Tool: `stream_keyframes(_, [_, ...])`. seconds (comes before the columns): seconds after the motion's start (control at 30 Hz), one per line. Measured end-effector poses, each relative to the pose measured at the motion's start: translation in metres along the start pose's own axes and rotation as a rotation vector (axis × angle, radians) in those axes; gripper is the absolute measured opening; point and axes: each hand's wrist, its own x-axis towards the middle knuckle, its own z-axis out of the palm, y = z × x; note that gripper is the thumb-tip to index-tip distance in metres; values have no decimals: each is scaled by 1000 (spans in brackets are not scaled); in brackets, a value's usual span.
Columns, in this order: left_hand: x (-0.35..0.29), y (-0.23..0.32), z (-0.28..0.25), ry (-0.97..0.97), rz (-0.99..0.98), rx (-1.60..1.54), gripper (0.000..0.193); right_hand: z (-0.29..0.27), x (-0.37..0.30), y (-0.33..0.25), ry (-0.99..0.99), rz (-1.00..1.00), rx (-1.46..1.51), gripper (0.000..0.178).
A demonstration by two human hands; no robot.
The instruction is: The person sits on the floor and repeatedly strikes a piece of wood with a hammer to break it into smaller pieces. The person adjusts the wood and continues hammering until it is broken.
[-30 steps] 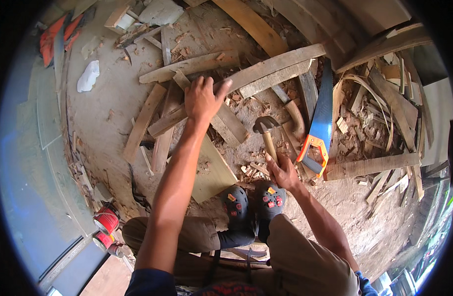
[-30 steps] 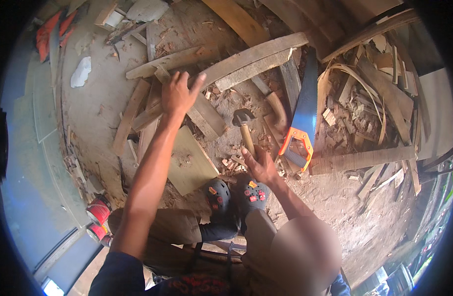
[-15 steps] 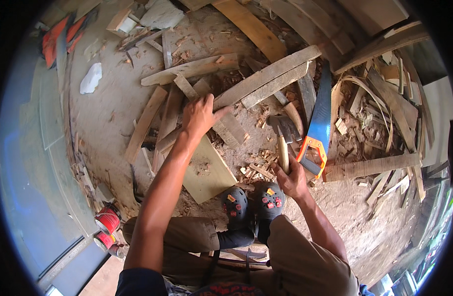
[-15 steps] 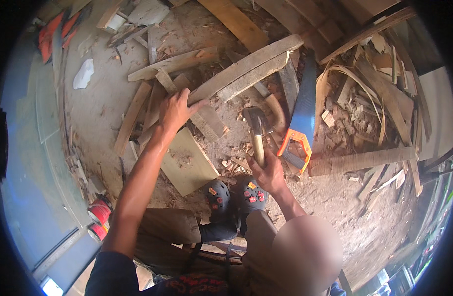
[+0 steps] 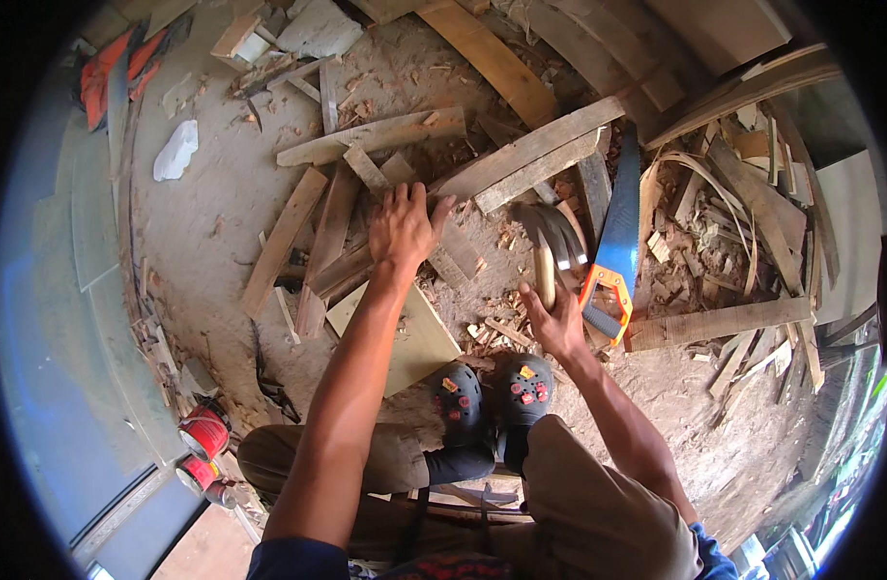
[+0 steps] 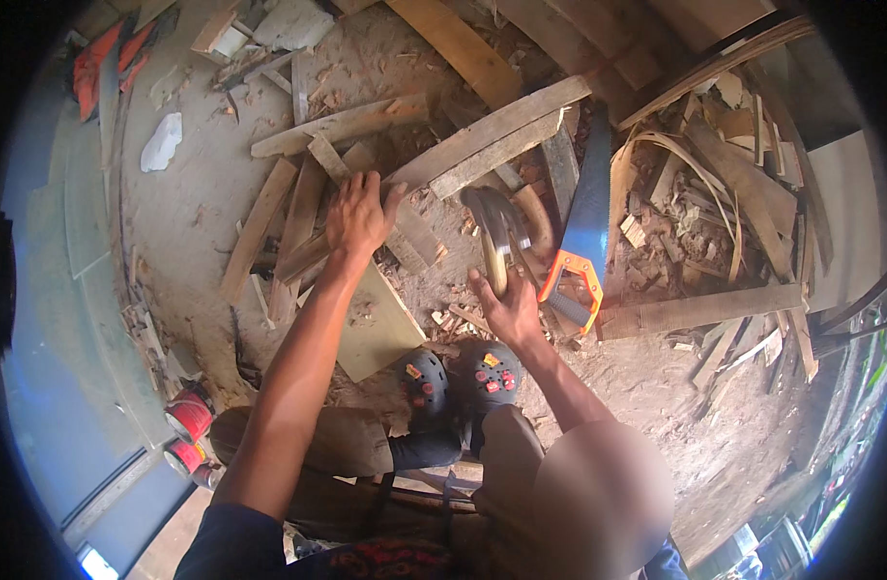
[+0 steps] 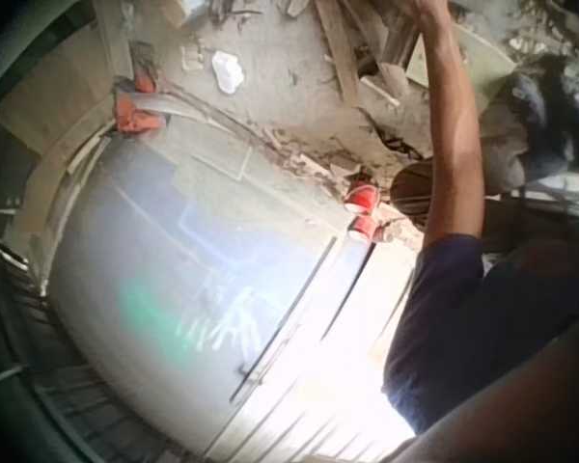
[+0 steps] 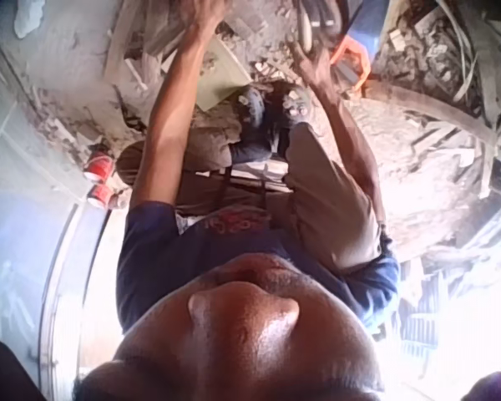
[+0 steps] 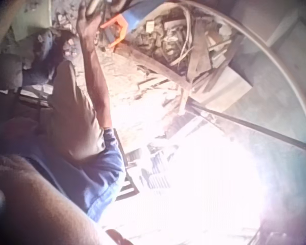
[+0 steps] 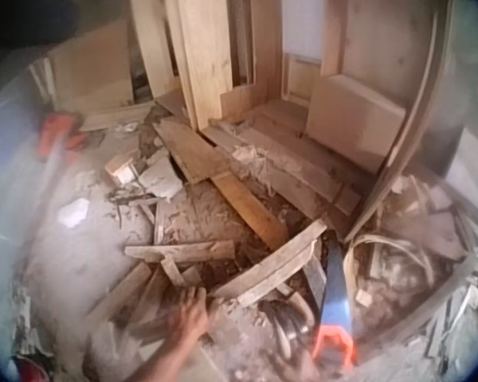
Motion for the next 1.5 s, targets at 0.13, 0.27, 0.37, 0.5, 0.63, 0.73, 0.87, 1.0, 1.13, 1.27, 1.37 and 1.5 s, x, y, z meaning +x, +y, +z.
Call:
stream_keyframes(0.13, [1, -1, -2, -10, -5, -3, 47, -9, 3, -28, 75, -229, 306, 23])
stream_keyframes(0.27, [-5, -9, 7, 15, -43, -7, 52, -51, -2, -99, 114, -884, 468, 20])
stream_keyframes(0.37, [-2, -10, 8, 30, -35, 5, 54, -45, 1, -104, 180, -892, 215, 22])
stream_keyframes(0.5, [2, -1, 9, 95, 23, -46, 51, 1, 50, 5, -90, 59, -212, 16])
stream_keyframes(0.63, [-5, -9, 6, 42, -60, -92, 50, -16, 18, -38, 42, -264, -38, 33])
stream_keyframes(0.73, [4, 2, 4, 49, -41, -24, 49, -48, 6, -95, 153, -607, 180, 17])
stream_keyframes(0.87, [2, -10, 9, 48, -53, 25, 49, -73, -13, -160, 23, -864, 707, 28])
stream_keyframes(1.0, [14, 0, 5, -53, -72, -20, 49, -24, 57, -24, 299, -1022, 18, 16])
stream_keyframes(1.13, [8, 7, 4, -11, -67, 13, 48, 5, 46, 34, 80, -327, -80, 26])
stream_keyframes(1.27, [5, 1, 0, -120, -106, -12, 49, -28, -3, -45, -101, -63, 148, 14])
stream_keyframes(1.37, [3, -3, 10, -49, -98, -1, 52, -70, -8, -97, -19, -558, 514, 18])
stream_keyframes(1.5, [8, -3, 1, -87, -113, -17, 49, -84, -10, -166, -134, -956, 1113, 17])
